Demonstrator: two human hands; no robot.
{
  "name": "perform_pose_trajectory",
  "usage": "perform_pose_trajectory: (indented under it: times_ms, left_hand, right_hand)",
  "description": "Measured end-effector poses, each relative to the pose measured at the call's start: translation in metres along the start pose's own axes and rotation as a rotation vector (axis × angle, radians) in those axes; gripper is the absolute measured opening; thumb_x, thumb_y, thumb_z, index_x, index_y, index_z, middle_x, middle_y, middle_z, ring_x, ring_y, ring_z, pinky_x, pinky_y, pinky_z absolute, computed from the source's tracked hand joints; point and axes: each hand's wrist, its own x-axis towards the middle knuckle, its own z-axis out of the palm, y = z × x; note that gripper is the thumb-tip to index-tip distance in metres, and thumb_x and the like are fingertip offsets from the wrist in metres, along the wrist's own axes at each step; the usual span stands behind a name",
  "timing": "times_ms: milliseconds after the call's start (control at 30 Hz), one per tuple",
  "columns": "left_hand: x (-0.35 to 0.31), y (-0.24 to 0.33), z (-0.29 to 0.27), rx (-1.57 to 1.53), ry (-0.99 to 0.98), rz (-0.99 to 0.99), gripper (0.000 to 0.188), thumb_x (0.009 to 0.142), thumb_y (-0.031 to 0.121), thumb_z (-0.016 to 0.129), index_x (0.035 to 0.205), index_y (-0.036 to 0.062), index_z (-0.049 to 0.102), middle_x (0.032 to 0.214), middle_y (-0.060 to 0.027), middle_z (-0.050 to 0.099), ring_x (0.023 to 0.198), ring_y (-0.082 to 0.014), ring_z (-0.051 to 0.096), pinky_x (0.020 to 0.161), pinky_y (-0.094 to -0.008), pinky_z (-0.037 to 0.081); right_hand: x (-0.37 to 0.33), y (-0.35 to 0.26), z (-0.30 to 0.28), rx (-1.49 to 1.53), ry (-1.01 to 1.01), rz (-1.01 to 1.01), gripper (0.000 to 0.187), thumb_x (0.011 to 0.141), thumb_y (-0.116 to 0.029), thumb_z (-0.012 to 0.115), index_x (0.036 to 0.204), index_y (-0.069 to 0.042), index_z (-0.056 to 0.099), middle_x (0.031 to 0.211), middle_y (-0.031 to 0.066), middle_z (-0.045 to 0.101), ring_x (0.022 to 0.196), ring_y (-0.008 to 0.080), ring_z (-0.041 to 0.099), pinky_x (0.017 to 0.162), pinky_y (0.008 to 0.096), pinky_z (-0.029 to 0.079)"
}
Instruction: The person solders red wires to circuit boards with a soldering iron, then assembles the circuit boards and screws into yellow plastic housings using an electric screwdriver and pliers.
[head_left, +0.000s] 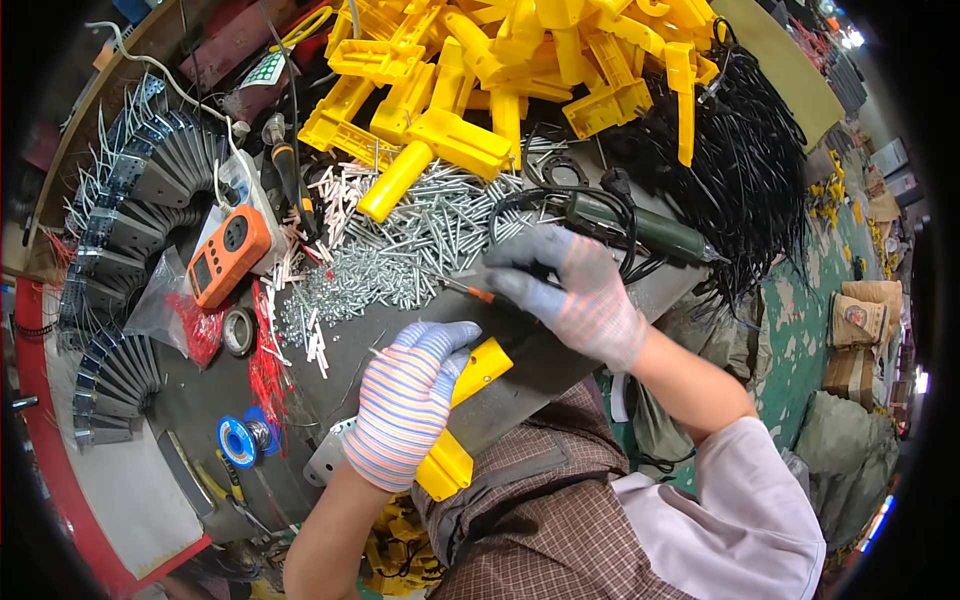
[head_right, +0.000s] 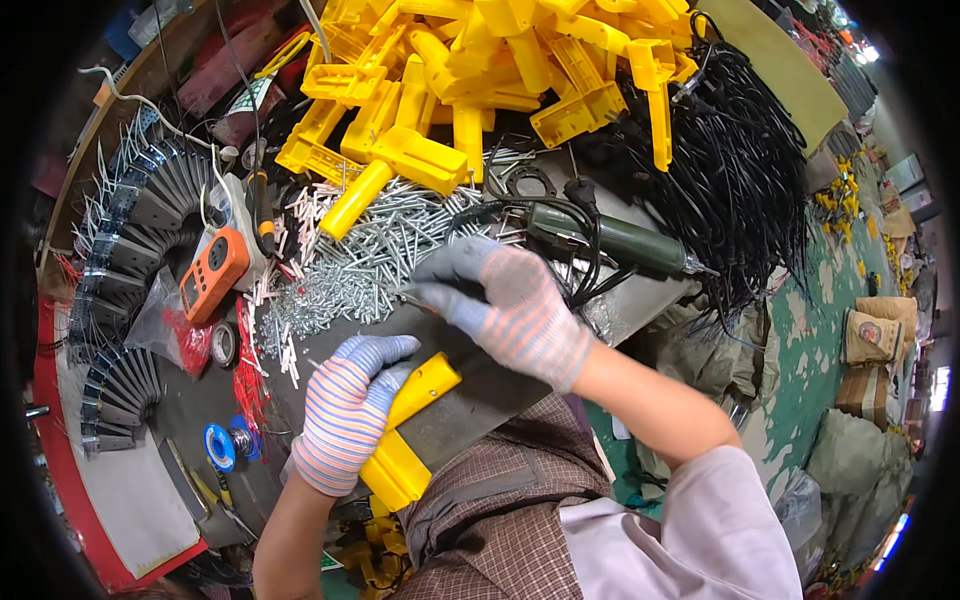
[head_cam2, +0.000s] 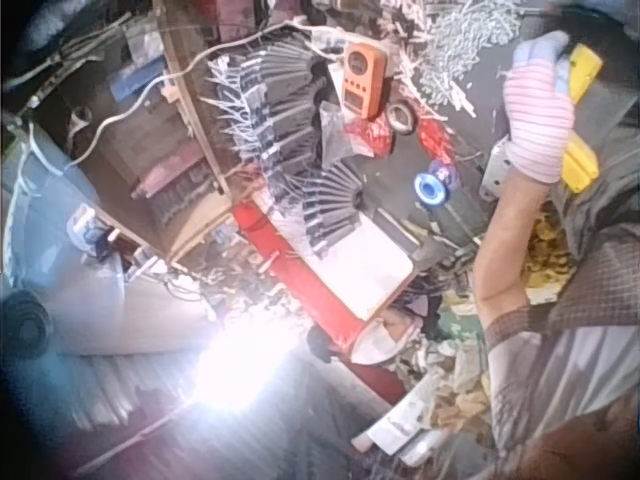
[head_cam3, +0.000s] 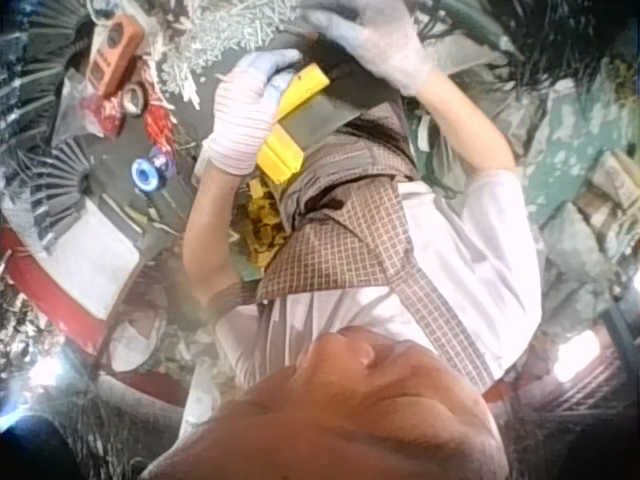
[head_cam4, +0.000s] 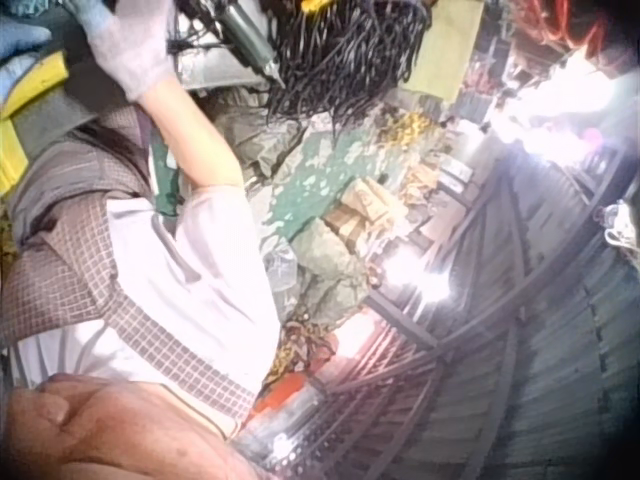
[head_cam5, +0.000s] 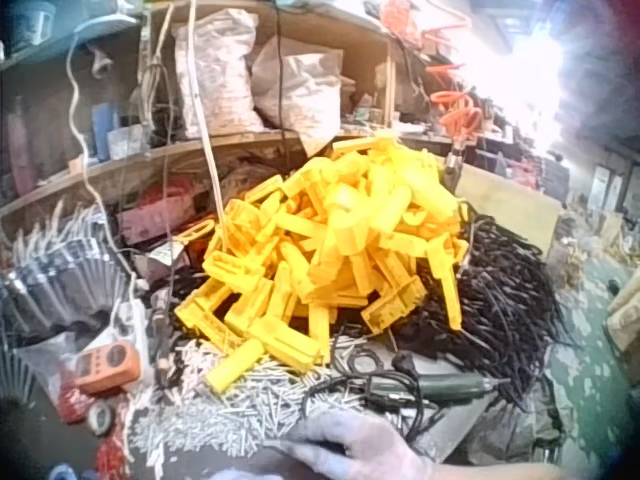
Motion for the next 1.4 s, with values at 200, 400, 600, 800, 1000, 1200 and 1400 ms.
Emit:
perform_pose_trajectory:
  times_ms: [200,400,600,800,1000,1200,1400]
  left_hand:
    - [-0.009,-0.002,0.009,0.097,0.036,0.149,0.022,0.086,-0.004,0.057,0.106,0.0005,0.064,0.101,-0.0168,0.067,0.093,-0.0318,0.066,0.084,-0.0366,0.052]
    - [-0.017,-0.009,0.010,-0.133,0.025,-0.178,0.022,0.091,-0.003,0.055,0.113,-0.0005,0.059,0.105,-0.0148,0.067,0.101,-0.0193,0.065,0.088,-0.0305,0.051]
    - [-0.007,-0.002,0.003,-0.164,-0.104,-0.105,0.023,0.090,-0.004,0.056,0.113,-0.0025,0.059,0.099,-0.0138,0.069,0.095,-0.0206,0.068,0.085,-0.0302,0.053]
    - [-0.007,-0.013,0.009,0.087,0.060,0.013,0.017,0.088,-0.003,0.058,0.104,-0.0009,0.064,0.095,-0.0139,0.069,0.088,-0.0222,0.068,0.080,-0.0314,0.053]
    - [0.002,-0.026,-0.001,-0.028,0.059,-0.060,0.010,0.079,-0.005,0.064,0.088,-0.0022,0.068,0.087,-0.0112,0.063,0.082,-0.0197,0.062,0.076,-0.0294,0.050]
    - [-0.001,-0.009,-0.001,-0.001,-0.032,0.002,0.014,0.080,-0.002,0.064,0.094,0.0000,0.067,0.089,-0.0130,0.066,0.083,-0.0250,0.066,0.075,-0.0342,0.051]
    - [-0.003,-0.001,0.004,0.391,-0.082,0.309,0.024,0.078,0.003,0.063,0.102,0.0009,0.064,0.094,-0.0145,0.067,0.087,-0.0304,0.066,0.079,-0.0383,0.053]
  right_hand:
    - [-0.060,-0.008,-0.010,0.522,0.008,0.413,0.025,0.094,-0.014,0.057,0.113,0.000,0.064,0.094,0.0095,0.067,0.079,0.0141,0.064,0.070,0.0272,0.052]
    - [-0.088,0.003,0.018,0.855,0.115,0.492,0.021,0.098,-0.013,0.054,0.113,0.002,0.055,0.094,0.0109,0.066,0.082,0.0118,0.063,0.074,0.0253,0.054]
    - [-0.098,0.015,0.027,0.698,-0.053,0.366,0.020,0.095,-0.016,0.061,0.105,0.001,0.060,0.089,0.0086,0.069,0.075,0.0105,0.065,0.069,0.0256,0.054]
    - [-0.088,0.016,0.034,0.669,-0.037,0.447,0.021,0.094,-0.018,0.063,0.103,0.001,0.062,0.087,0.0075,0.069,0.075,0.0101,0.065,0.069,0.0245,0.054]
    - [-0.081,0.023,0.033,0.507,-0.095,0.347,0.023,0.093,-0.020,0.064,0.101,0.001,0.063,0.089,0.0065,0.068,0.083,0.0116,0.064,0.076,0.0271,0.052]
    - [-0.077,0.024,0.033,0.501,-0.129,0.317,0.022,0.093,-0.020,0.064,0.102,0.000,0.063,0.093,0.0067,0.068,0.087,0.0113,0.062,0.080,0.0282,0.051]
    - [-0.076,0.024,0.034,0.493,-0.122,0.328,0.022,0.093,-0.020,0.063,0.101,0.001,0.063,0.092,0.0066,0.068,0.085,0.0114,0.062,0.079,0.0279,0.050]
